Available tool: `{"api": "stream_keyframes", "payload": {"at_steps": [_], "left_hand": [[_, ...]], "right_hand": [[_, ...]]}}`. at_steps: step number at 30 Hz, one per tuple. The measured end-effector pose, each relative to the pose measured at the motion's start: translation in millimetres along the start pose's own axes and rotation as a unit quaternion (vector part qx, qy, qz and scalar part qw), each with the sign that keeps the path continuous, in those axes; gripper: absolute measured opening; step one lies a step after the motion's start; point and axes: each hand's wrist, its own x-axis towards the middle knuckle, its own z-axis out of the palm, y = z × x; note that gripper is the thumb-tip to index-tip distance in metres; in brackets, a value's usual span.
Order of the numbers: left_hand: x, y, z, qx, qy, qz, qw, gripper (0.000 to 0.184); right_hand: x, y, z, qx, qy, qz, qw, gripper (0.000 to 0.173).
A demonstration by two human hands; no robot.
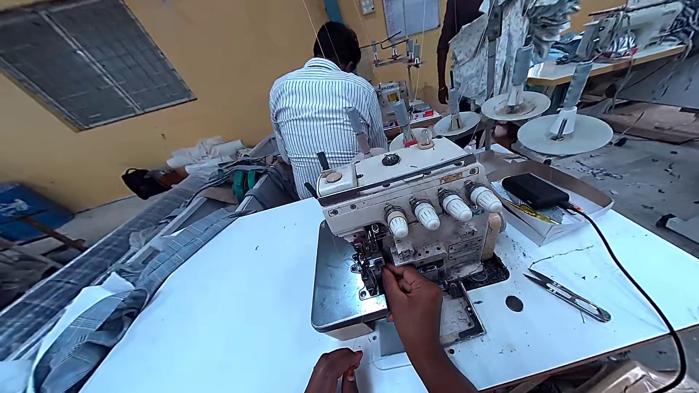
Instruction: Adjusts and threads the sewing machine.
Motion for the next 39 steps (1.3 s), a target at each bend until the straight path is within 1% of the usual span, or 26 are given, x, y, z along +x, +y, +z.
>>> {"api": "stream_keyframes", "payload": {"at_steps": [3, 5, 7, 12, 19, 21, 25, 27, 32, 39], "left_hand": [[-0.1, -0.6, -0.3, 0.004, 0.002, 0.002, 1.0, 0.011], [-0.4, -0.3, -0.1, 0.009, 0.003, 0.004, 1.0, 0.011], [-0.3, -0.8, -0.1, 0.009, 0.005, 0.003, 1.0, 0.011], [-1.2, -0.9, -0.1, 0.015, 0.0, -0.002, 1.0, 0.011], [-0.4, -0.3, 0.0, 0.027, -0.01, -0.001, 1.0, 0.012], [-0.5, -0.6, 0.2, 0.026, -0.011, 0.001, 1.0, 0.011], [-0.7, -1.4, 0.5, 0.033, -0.015, 0.007, 0.999, 0.011], [-0.7, -1.0, 0.5, 0.035, -0.021, 0.005, 0.999, 0.011], [-0.1, 1.0, 0.7, 0.042, -0.031, 0.003, 0.999, 0.011], [-1.1, -1.8, -0.5, 0.05, -0.04, 0.01, 0.998, 0.011]], "right_hand": [[2.8, -12.3, -6.5, 0.146, -0.037, 0.095, 0.984, 0.011], [2.4, -16.2, -8.8, 0.193, -0.048, 0.125, 0.972, 0.008], [0.5, -17.4, -8.4, 0.209, -0.047, 0.131, 0.968, 0.007], [-5.0, -12.9, -6.9, 0.194, -0.036, 0.112, 0.974, 0.004], [-4.8, -9.5, -11.5, 0.119, -0.038, 0.13, 0.984, 0.007], [-5.2, -10.3, -13.8, 0.127, -0.036, 0.132, 0.982, 0.007], [-6.5, -8.0, -15.0, 0.148, -0.028, 0.115, 0.982, 0.015], [-5.5, -7.1, -15.6, 0.143, -0.042, 0.115, 0.982, 0.017], [-2.4, -5.6, -11.0, 0.105, -0.069, 0.111, 0.986, 0.014], [-3.1, -0.7, -4.1, 0.077, -0.048, 0.084, 0.992, 0.011]]}}
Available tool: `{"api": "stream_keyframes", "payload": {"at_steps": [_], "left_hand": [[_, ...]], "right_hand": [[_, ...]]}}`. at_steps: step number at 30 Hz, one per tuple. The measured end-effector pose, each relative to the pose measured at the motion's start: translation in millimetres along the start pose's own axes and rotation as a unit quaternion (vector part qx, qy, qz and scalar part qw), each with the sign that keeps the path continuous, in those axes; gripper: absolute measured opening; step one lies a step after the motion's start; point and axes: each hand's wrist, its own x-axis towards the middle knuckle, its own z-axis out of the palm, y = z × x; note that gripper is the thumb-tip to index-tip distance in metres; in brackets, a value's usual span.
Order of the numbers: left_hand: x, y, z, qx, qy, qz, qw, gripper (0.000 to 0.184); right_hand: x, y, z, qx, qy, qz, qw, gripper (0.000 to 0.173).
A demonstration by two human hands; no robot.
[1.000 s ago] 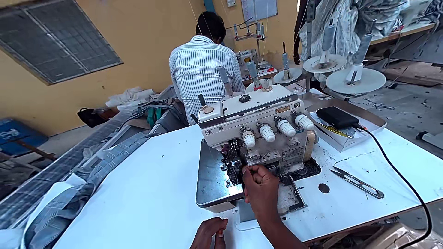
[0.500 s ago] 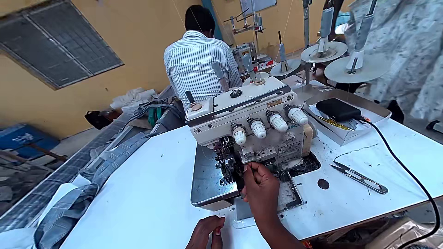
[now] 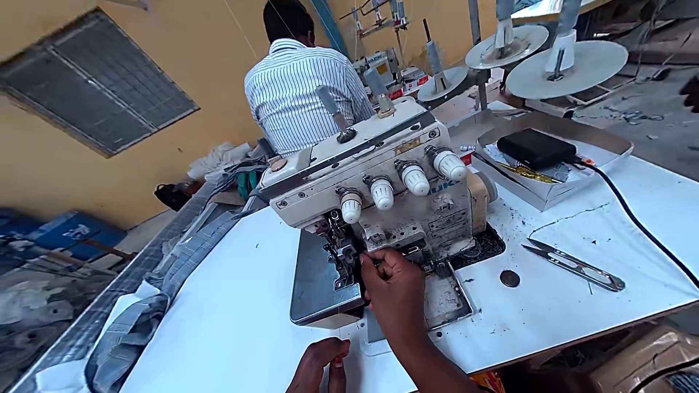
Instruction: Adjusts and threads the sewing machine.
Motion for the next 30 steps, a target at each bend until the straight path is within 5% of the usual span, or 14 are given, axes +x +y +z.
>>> {"api": "stream_keyframes", "payload": {"at_steps": [13, 30], "left_hand": [[2.9, 1.3, 0.6, 0.029, -0.02, 0.0, 0.999, 0.011], [3.5, 3.3, 2.0, 0.046, -0.03, -0.003, 0.999, 0.011]], "right_hand": [[-5.1, -6.1, -6.3, -0.103, 0.042, -0.044, 0.993, 0.012], [-8.8, 1.8, -5.0, -0.072, 0.07, -0.121, 0.988, 0.006]]}}
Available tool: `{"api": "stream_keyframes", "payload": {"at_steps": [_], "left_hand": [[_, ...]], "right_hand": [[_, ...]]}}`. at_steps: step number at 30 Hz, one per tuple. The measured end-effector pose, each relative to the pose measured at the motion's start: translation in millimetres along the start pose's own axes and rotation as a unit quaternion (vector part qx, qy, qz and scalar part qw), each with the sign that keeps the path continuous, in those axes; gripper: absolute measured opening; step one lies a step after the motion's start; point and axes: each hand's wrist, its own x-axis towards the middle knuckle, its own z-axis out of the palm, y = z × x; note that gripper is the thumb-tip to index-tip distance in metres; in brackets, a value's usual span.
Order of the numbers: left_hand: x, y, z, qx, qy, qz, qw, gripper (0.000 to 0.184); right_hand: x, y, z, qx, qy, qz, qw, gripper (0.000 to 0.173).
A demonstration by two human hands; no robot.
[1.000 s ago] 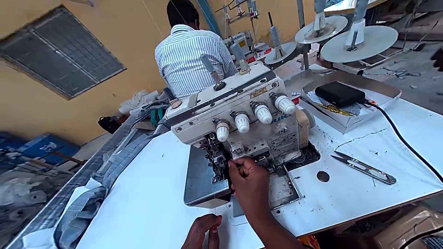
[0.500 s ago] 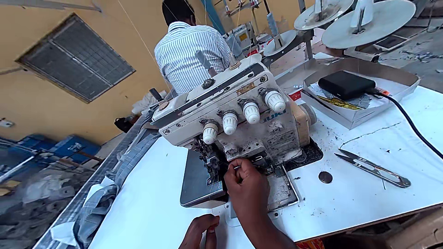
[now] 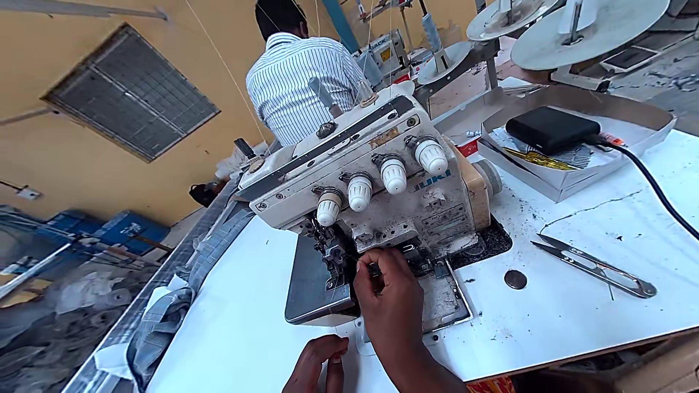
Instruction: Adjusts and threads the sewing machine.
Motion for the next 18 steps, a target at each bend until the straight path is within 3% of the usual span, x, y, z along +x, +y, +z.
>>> {"api": "stream_keyframes", "payload": {"at_steps": [12, 18], "left_hand": [[-1.5, -0.3, 1.3, 0.008, 0.007, 0.006, 1.0, 0.012], [-2.0, -2.5, 1.2, 0.01, 0.009, 0.015, 1.0, 0.013]], "right_hand": [[-0.2, 4.3, 6.6, -0.094, 0.088, -0.14, 0.982, 0.007], [0.0, 7.7, 3.5, -0.173, 0.074, -0.178, 0.966, 0.013]]}}
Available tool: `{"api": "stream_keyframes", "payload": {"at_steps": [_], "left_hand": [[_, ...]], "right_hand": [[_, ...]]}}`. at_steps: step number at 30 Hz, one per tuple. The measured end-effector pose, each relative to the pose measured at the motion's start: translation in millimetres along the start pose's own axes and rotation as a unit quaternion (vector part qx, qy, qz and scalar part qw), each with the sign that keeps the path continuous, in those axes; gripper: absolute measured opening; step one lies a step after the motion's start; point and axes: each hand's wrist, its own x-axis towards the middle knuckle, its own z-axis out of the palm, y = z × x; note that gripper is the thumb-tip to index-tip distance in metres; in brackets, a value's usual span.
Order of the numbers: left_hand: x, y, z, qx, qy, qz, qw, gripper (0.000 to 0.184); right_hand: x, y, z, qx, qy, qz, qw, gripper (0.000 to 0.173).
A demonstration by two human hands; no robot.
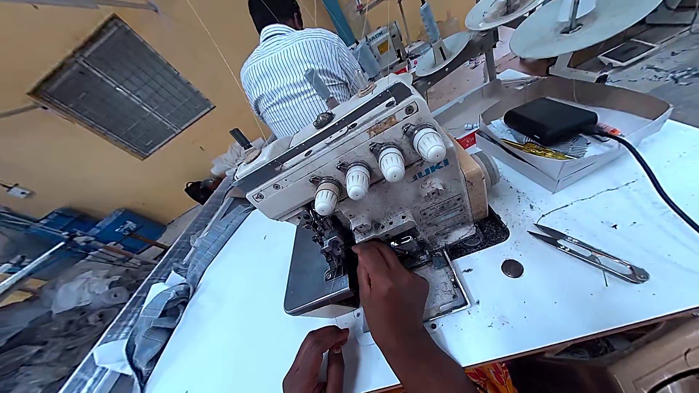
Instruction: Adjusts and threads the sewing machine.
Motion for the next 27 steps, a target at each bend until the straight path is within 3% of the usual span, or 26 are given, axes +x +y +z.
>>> {"api": "stream_keyframes", "payload": {"at_steps": [14, 20, 23, 25, 27], "left_hand": [[-0.8, -1.1, 0.4, 0.003, 0.007, -0.001, 1.0, 0.012], [-0.5, -1.1, -5.4, -0.052, 0.016, -0.037, 0.998, 0.015], [1.8, -3.6, -13.6, -0.11, 0.082, -0.077, 0.988, 0.021], [13.7, -13.5, -23.1, -0.082, 0.163, -0.099, 0.978, 0.019], [37.3, -28.9, -37.2, -0.019, 0.175, -0.118, 0.977, 0.018]], "right_hand": [[3.9, 2.0, -6.4, -0.015, 0.01, 0.025, 1.0, 0.014], [15.7, 15.4, -49.3, 0.026, -0.022, 0.045, 0.998, 0.015], [23.1, 42.6, -85.8, 0.033, -0.029, 0.031, 0.999, 0.019], [26.3, 66.6, -107.1, 0.018, -0.027, 0.014, 0.999, 0.022], [24.7, 87.0, -116.6, 0.011, -0.016, 0.006, 1.0, 0.026]]}}
